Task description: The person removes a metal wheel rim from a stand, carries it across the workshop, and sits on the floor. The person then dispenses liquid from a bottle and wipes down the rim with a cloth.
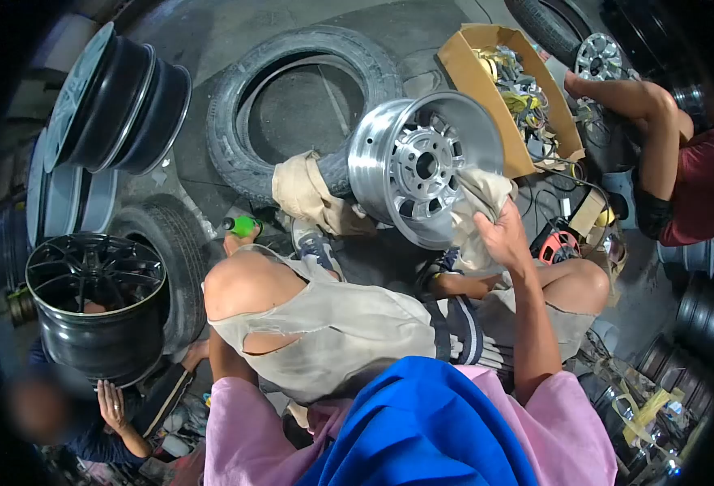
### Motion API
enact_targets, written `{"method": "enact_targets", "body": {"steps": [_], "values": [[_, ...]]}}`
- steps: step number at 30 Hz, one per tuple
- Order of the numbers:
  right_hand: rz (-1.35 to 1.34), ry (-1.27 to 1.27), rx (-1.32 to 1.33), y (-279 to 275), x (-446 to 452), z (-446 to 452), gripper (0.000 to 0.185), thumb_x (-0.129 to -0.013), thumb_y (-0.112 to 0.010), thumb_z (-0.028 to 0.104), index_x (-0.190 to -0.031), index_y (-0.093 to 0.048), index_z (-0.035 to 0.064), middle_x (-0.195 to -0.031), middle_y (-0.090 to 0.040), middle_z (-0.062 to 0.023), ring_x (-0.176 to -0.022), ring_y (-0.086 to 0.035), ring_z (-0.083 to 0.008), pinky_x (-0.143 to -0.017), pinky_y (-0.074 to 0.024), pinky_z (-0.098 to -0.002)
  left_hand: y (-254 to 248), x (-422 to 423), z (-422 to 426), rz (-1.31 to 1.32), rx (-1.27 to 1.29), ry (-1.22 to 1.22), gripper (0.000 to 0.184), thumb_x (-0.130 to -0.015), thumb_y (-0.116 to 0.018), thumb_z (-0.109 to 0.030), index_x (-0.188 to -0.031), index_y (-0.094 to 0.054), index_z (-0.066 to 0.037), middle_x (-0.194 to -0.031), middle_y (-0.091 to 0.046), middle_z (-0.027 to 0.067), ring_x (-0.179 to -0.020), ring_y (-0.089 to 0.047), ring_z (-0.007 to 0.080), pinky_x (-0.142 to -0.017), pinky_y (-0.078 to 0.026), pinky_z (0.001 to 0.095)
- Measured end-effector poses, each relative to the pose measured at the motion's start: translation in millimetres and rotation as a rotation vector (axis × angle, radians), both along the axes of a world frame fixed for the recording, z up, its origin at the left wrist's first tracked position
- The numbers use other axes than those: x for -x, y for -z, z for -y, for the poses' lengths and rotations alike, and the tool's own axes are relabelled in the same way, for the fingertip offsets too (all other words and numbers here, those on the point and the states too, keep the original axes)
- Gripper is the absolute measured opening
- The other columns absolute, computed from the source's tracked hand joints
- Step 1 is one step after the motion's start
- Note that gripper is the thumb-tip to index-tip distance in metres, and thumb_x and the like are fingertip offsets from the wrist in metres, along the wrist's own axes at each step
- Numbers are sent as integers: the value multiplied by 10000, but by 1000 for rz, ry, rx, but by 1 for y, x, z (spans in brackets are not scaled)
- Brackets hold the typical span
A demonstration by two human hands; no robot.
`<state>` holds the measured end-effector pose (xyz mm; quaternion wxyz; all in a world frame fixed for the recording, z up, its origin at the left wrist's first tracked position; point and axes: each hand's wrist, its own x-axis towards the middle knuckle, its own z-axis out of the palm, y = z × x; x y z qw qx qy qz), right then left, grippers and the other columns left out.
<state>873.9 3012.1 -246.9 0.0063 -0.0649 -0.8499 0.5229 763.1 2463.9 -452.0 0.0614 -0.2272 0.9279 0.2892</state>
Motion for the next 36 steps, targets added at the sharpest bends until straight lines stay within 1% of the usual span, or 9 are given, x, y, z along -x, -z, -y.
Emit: {"method": "enact_targets", "body": {"steps": [3,5,10,18,23,27,30,34,36], "values": [[27,146,166,17,-16,-1,595,-842,-589,-5,-1433,-523,-29,-1401,-585,-169,-1303,-564,-267,-1126,-408,-372,-1,20,17,19,2,83,739,-653,-937,-501,-1154,-705,-10,-1122,-748,191,-1006,-723,362,-890,-548,458],[1,168,298,12,-18,9,648,-839,-632,28,-1466,-480,-28,-1440,-548,-172,-1320,-548,-275,-1131,-408,-377,-47,31,16,-98,-162,289,384,-767,-879,-269,-991,-727,2,-919,-758,182,-832,-722,301,-777,-548,427],[-1,114,125,1,-20,20,710,-782,-717,105,-1450,-507,-15,-1415,-564,-189,-1326,-543,-288,-1129,-411,-369,-196,59,0,-164,-157,489,465,-813,-874,-293,-1103,-706,28,-1016,-768,126,-897,-717,192,-828,-558,346],[-219,57,237,-43,-26,20,525,-800,-631,50,-1322,-636,-9,-1268,-706,-141,-1169,-668,-230,-1043,-485,-344,-369,65,-131,-213,95,890,464,-768,-791,-387,-1019,-708,-6,-889,-752,180,-830,-741,301,-795,-562,403],[-431,343,143,-91,-69,-35,458,-910,-619,28,-1362,-590,-39,-1274,-690,-122,-1132,-660,-181,-1007,-496,-308,-385,48,-216,-258,199,1246,568,-753,-779,-453,-1121,-643,-42,-975,-729,228,-950,-691,425,-861,-535,500],[-365,427,512,-141,-133,-78,444,-935,-615,16,-1375,-563,-15,-1130,-723,-139,-937,-724,-180,-782,-610,-330,-375,41,-260,-350,86,1392,440,-797,-789,-379,-1073,-657,-63,-980,-728,196,-935,-702,384,-845,-535,470],[-283,582,332,-160,-157,-78,501,-911,-717,51,-1376,-538,3,-1036,-720,-98,-768,-701,-122,-642,-596,-256,-369,44,-276,-367,50,1433,480,-812,-777,-395,-1133,-628,-71,-992,-723,195,-946,-691,402,-837,-532,485],[-358,590,78,-148,-141,-40,582,-847,-822,69,-1371,-573,26,-1148,-711,-60,-928,-679,-123,-767,-574,-264,-364,46,-293,-361,53,1532,522,-809,-759,-408,-1185,-594,-85,-1000,-720,208,-934,-677,435,-829,-522,505],[-283,363,266,-132,-116,-25,538,-890,-653,-5,-1419,-558,0,-1302,-669,-79,-1148,-649,-165,-1000,-510,-303,-364,50,-296,-275,110,1505,532,-786,-761,-395,-1191,-592,-94,-993,-720,211,-921,-678,435,-820,-516,507]]}}
